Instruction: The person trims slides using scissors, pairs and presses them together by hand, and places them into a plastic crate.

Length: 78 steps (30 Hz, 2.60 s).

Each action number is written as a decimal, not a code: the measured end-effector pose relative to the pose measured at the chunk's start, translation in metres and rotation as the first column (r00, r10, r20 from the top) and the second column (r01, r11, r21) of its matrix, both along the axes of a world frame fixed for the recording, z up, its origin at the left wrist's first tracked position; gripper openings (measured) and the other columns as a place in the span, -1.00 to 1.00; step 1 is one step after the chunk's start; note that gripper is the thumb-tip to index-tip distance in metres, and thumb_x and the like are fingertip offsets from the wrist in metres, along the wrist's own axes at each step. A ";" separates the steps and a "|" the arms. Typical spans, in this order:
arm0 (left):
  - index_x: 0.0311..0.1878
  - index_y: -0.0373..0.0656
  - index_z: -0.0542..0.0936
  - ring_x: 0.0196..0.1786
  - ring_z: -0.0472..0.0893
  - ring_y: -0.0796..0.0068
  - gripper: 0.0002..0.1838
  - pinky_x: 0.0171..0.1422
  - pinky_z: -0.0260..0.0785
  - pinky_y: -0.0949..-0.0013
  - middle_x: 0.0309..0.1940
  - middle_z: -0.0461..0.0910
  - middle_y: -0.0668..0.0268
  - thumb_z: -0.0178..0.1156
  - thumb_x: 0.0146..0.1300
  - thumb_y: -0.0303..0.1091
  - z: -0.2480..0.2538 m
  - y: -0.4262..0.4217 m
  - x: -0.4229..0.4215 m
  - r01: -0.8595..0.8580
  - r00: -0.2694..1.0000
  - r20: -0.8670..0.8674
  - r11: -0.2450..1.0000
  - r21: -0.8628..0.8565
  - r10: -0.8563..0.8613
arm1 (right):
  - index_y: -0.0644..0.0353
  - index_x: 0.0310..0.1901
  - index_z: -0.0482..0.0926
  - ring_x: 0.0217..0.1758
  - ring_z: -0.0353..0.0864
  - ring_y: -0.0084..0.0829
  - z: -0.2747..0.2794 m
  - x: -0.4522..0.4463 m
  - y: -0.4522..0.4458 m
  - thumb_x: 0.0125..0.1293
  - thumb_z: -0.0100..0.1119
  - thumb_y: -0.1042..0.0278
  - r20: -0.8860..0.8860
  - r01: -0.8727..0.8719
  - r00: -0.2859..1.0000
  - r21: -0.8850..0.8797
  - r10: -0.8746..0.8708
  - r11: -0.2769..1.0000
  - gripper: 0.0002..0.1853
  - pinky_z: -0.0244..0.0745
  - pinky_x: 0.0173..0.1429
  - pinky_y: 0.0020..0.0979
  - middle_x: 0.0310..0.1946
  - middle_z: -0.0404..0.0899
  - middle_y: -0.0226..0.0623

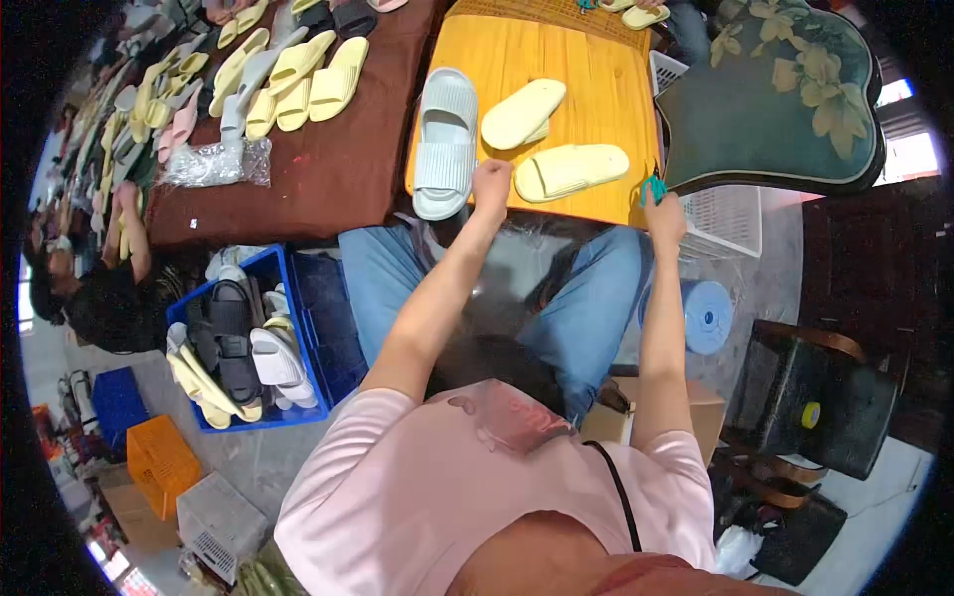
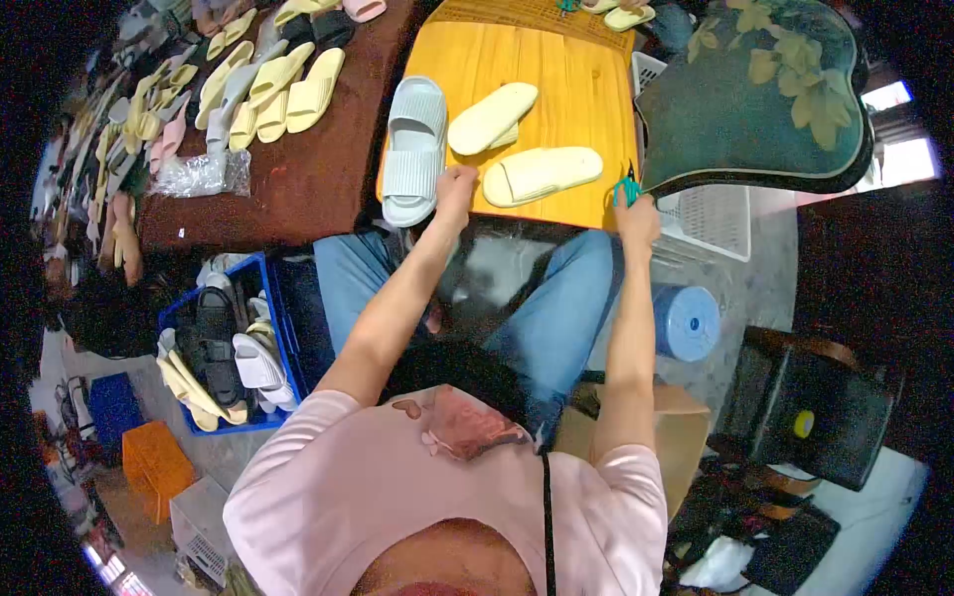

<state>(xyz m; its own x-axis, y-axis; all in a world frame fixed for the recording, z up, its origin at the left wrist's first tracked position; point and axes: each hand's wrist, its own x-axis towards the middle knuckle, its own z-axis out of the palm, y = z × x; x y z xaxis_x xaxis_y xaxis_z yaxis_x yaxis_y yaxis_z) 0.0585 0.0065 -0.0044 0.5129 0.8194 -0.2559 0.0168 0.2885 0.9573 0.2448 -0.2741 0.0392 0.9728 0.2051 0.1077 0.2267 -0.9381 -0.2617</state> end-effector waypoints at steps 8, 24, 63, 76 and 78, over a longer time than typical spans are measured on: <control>-0.42 -0.22 0.46 -0.30 0.50 0.22 -0.86 -0.19 0.35 0.22 -0.37 0.49 0.17 0.27 0.07 -0.53 0.046 -0.029 -0.100 0.192 0.980 -0.075 0.759 0.622 -0.186 | 0.23 -0.24 0.72 -0.13 0.76 0.07 -0.014 0.005 0.019 0.32 0.23 -0.20 0.041 -0.008 0.999 -0.140 0.013 0.990 -0.48 0.65 -0.05 0.03 -0.27 0.74 0.06; 0.03 -0.34 0.52 0.11 0.49 -0.16 -0.41 0.21 0.38 -0.03 0.00 0.52 -0.16 0.46 0.10 -0.09 0.102 0.022 0.002 0.355 0.926 -0.376 0.253 0.900 0.037 | 0.36 0.01 0.65 -0.03 0.66 0.12 0.003 -0.049 0.129 0.26 0.38 -0.01 0.039 -0.505 0.844 0.389 0.534 0.770 -0.47 0.56 0.08 -0.04 -0.14 0.69 0.17; 0.50 -0.15 0.31 0.17 0.42 0.03 0.16 0.26 0.24 0.01 0.17 0.39 0.01 0.57 -0.34 -0.22 0.157 -0.060 -0.182 0.625 0.780 -0.624 0.020 0.780 -0.037 | 0.26 -0.27 0.73 -0.33 0.67 -0.04 0.078 -0.189 0.076 0.21 0.33 0.45 0.270 -0.669 0.732 0.455 0.625 0.587 -0.90 0.57 -0.22 -0.12 -0.44 0.62 -0.08; 0.45 -0.24 0.32 0.15 0.46 -0.14 0.14 0.28 0.31 -0.03 0.13 0.48 -0.08 0.56 -0.34 -0.18 0.110 -0.014 -0.211 0.612 0.781 -0.593 0.431 0.663 -0.196 | 0.31 -0.35 0.65 -0.31 0.65 -0.19 0.049 -0.191 0.033 0.22 0.08 0.63 0.053 -0.514 0.749 0.676 0.661 0.528 -0.87 0.52 -0.22 -0.27 -0.42 0.62 -0.15; 0.46 -0.27 0.30 0.23 0.53 0.07 -0.04 0.34 0.38 0.14 0.25 0.51 -0.01 0.51 -0.02 -0.20 0.101 -0.007 -0.210 0.606 0.794 -0.317 0.709 0.360 -0.518 | 0.26 -0.51 0.55 -0.31 0.60 -0.02 0.035 -0.189 0.028 0.25 0.13 0.35 0.029 -0.618 0.707 0.510 0.706 0.598 -0.78 0.48 -0.21 -0.06 -0.50 0.56 -0.08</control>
<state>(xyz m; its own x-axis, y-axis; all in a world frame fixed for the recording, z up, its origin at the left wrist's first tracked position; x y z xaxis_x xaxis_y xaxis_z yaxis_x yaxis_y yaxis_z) -0.1515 -0.0003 0.0963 0.8943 0.4378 -0.0919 0.2249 -0.2624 0.9384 0.0555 -0.2460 0.0742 0.5984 0.7688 0.2257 0.6504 -0.3016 -0.6971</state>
